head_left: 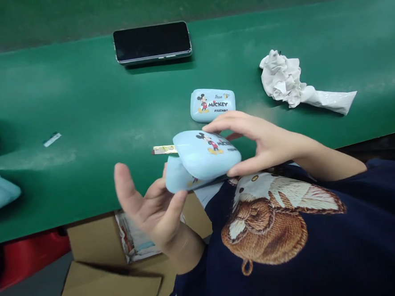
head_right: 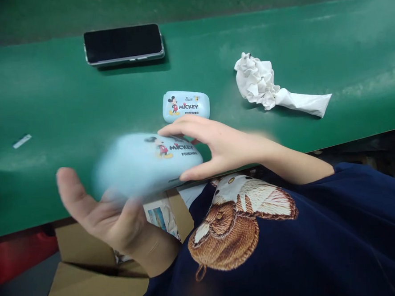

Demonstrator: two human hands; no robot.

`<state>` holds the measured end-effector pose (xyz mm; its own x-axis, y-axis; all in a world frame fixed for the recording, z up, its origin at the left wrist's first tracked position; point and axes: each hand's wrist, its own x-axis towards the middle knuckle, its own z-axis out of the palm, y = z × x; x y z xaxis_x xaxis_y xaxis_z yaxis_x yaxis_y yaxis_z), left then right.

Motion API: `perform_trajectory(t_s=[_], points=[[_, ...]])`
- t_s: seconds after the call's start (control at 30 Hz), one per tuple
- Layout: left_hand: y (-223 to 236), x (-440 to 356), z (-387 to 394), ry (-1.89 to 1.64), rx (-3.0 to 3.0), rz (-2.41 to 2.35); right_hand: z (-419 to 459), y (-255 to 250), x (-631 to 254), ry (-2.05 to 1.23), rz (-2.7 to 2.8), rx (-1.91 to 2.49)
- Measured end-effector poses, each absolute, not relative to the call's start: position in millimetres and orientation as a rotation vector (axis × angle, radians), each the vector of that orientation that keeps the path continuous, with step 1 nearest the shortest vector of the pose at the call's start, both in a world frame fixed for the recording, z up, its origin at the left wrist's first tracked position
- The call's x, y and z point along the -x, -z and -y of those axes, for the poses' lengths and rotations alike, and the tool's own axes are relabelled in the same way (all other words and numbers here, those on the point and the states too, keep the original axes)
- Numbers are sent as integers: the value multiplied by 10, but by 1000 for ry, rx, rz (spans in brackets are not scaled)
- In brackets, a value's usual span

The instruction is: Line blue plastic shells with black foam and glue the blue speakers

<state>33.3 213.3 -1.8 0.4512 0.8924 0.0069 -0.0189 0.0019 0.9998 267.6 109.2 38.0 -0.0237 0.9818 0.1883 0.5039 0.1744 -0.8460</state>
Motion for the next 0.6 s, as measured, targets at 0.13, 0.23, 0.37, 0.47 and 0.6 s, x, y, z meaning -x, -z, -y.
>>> perform_trajectory(t_s=[0.13,0.23,0.37,0.47,0.6], points=[[-34,-482,-2187,-1167,-1257,-904,-1154,-245,-2687,-577,1567,1567],[-91,-448,-2236,-1256,-1169,-920,-1187,-199,-2850,-378,1443,1785],[-161,-365,-2236,-1193,-1090,-907,-1237,-144,-3049,-221,1478,2033],[-181,-376,-2164,-1181,-1087,-907,-1299,-83,-3064,-217,1579,2092],[-187,-447,-2009,-1238,-1142,-848,-1351,-6,-3049,-276,1623,2151]])
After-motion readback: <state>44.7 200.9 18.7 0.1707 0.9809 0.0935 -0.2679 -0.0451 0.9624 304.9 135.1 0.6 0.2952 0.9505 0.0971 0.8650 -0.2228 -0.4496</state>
